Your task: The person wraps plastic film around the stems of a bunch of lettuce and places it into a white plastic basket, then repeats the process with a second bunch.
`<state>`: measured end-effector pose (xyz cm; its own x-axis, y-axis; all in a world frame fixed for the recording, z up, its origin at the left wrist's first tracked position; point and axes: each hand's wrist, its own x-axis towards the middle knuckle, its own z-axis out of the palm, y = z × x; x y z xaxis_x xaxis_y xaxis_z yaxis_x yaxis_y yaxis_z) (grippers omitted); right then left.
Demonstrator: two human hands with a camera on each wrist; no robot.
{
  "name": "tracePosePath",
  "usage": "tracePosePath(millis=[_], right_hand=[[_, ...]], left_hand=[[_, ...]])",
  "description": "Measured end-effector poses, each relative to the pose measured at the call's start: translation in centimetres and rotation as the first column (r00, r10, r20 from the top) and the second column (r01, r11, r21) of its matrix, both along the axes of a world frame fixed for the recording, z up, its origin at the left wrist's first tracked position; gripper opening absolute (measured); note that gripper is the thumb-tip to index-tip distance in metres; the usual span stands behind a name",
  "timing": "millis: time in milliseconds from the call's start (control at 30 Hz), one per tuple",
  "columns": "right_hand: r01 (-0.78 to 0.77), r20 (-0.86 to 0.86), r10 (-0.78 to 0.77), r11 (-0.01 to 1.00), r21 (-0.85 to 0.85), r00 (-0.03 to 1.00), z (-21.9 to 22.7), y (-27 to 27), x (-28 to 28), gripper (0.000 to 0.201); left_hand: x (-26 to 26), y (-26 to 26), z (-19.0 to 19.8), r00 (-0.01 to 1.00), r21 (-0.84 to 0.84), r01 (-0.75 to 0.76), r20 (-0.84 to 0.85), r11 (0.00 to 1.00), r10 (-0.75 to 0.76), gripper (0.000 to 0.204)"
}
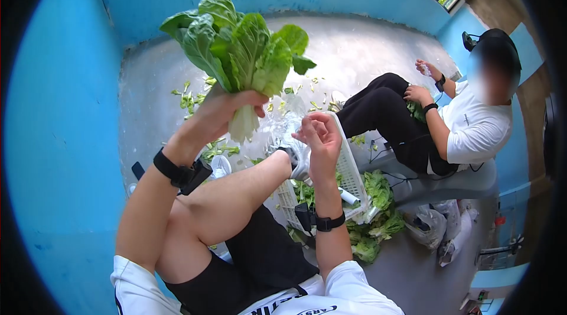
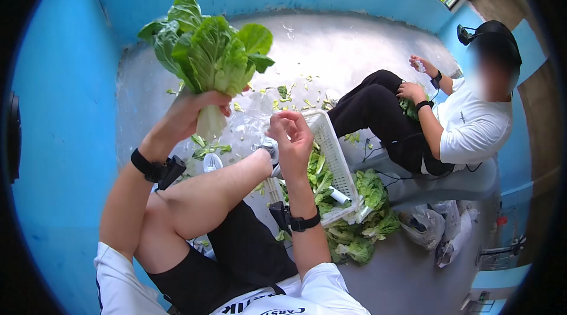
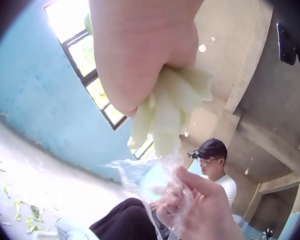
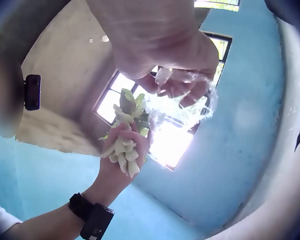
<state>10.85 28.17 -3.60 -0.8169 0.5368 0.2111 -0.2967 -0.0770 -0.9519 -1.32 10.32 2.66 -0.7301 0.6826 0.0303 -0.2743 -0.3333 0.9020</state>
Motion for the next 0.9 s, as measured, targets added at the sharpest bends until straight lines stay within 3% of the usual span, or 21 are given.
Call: tracePosePath(millis=[100,167,333,367,433,467,533,567,633,667,767,900], right_hand=[[-0.053,-0.037,0.056,0.995,0.087,0.998,0.3,-0.2,-0.1,0.012],[-0.101,-0.034,0.103,0.994,0.05,0.994,0.5,-0.4,-0.2,0.012],[-0.245,0.001,0.246,0.967,-0.066,0.969,1.0,-1.1,0.2,0.012],[-0.246,0.002,0.247,0.967,-0.071,0.969,0.8,-1.0,0.3,0.012],[-0.169,0.148,0.15,0.978,0.126,0.978,0.5,-0.5,0.5,0.011],[-0.168,0.149,0.148,0.977,0.129,0.978,0.5,-0.6,0.4,0.011],[-0.069,-0.05,0.077,0.988,0.138,0.996,0.3,-0.8,0.3,0.01],[-0.068,-0.047,0.075,0.988,0.14,0.996,0.2,-0.7,0.5,0.01],[-0.216,-0.089,0.202,0.958,-0.191,0.975,-0.3,-0.1,0.7,0.009],[-0.21,-0.124,0.186,0.953,-0.218,0.975,-1.5,0.7,0.5,0.009],[-0.175,-0.178,0.14,0.964,-0.2,0.974,0.6,0.1,0.6,0.008],[-0.114,-0.155,0.09,0.981,-0.156,0.984,-0.4,2.2,0.8,0.009]], left_hand=[[0.9,0.1,0.5,0.998,-0.058,0.043,0.038,0.997,-0.041,0.036],[1.2,0.5,0.5,0.999,-0.048,0.045,0.033,0.998,-0.044,0.034],[1.0,1.0,-0.4,0.983,-0.123,-0.024,-0.181,0.992,0.001,0.028],[1.0,0.8,-0.5,0.984,-0.127,-0.025,-0.179,0.992,0.002,0.028],[0.7,0.8,-0.8,0.969,-0.164,-0.07,-0.243,0.984,0.029,0.026],[0.6,0.8,-0.8,0.97,-0.161,-0.069,-0.243,0.985,0.029,0.026],[0.5,0.6,-1.1,0.956,-0.213,-0.106,-0.292,0.971,0.04,0.023],[0.5,0.5,-1.4,0.956,-0.212,-0.104,-0.289,0.972,0.039,0.023],[0.2,0.1,-1.8,0.949,-0.265,-0.141,-0.312,0.954,0.053,0.021],[0.0,0.0,-1.8,0.949,-0.263,-0.14,-0.312,0.955,0.053,0.021],[-0.3,-0.3,-1.6,0.963,-0.316,-0.153,-0.262,0.936,0.069,0.029],[-0.4,-1.1,-1.8,0.964,-0.253,-0.203,-0.223,0.946,0.147,0.028]])
